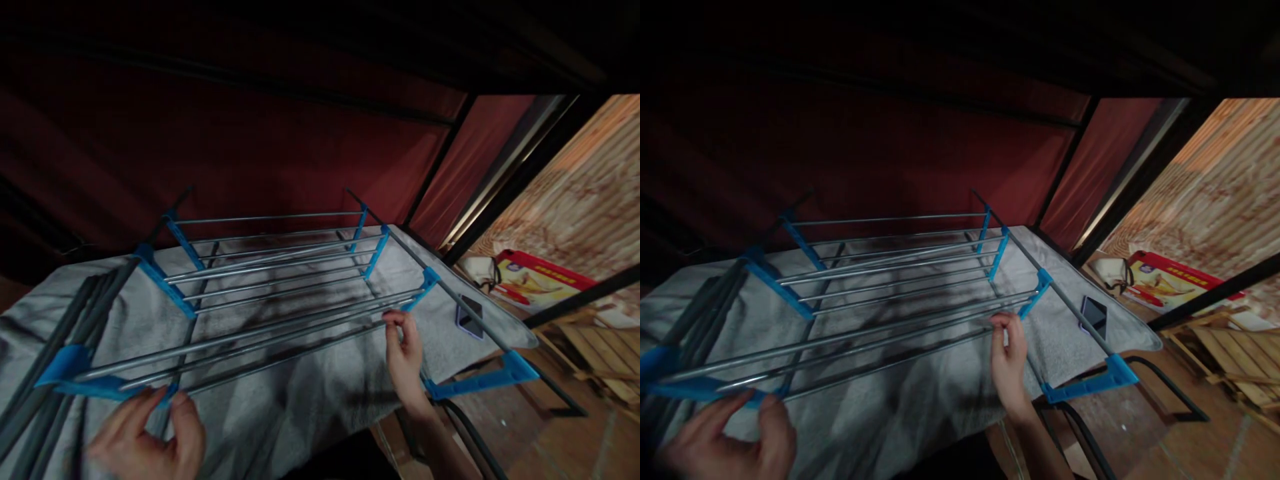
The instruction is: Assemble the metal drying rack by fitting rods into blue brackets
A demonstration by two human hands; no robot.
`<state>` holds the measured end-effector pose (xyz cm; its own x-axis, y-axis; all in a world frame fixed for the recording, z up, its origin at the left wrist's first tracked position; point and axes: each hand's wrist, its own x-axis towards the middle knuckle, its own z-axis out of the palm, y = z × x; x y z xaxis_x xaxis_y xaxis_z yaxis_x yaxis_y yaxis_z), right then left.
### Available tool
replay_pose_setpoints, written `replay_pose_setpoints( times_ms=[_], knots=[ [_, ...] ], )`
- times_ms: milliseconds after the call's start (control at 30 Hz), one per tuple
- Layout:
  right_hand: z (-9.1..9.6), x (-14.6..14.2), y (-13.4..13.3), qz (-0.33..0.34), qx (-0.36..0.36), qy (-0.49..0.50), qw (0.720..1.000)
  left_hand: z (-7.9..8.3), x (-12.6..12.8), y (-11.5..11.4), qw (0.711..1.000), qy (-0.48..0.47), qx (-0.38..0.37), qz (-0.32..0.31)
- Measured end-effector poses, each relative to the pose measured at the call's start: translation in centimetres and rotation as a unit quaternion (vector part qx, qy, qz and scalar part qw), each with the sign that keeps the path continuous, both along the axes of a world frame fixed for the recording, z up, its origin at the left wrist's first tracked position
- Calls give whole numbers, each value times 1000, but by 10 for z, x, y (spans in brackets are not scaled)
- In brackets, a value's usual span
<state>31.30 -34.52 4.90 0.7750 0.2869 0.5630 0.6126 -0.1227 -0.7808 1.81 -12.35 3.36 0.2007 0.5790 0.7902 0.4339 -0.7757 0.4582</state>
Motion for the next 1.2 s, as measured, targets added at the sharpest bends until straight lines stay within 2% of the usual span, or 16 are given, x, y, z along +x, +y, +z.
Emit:
replay_pose_setpoints(
  times_ms=[100,200,300,400,500,600,700,800,1033,1200],
  knots=[
    [-19,31,-18,-132,35,63,989,28,35,-12,995,43,81,-26],
    [-29,60,-30,-183,40,100,977,56,80,-26,975,91,174,-98],
    [-27,84,-31,-151,54,103,982,81,124,-43,947,188,185,-182],
    [-19,98,-25,-97,72,103,987,96,162,-59,926,251,176,-220],
    [-12,104,-19,-84,69,89,990,100,196,-72,913,289,160,-241],
    [-10,108,-18,-85,65,83,991,95,222,-80,899,321,138,-263],
    [-12,112,-20,-73,53,84,992,88,236,-82,882,361,117,-279],
    [-14,117,-21,-88,21,70,993,85,239,-81,871,388,115,-278],
    [-2,112,-16,-147,-82,40,985,95,235,-80,879,388,105,-255],
    [5,102,-12,-183,-124,19,975,97,233,-80,878,391,113,-254]
  ],
)
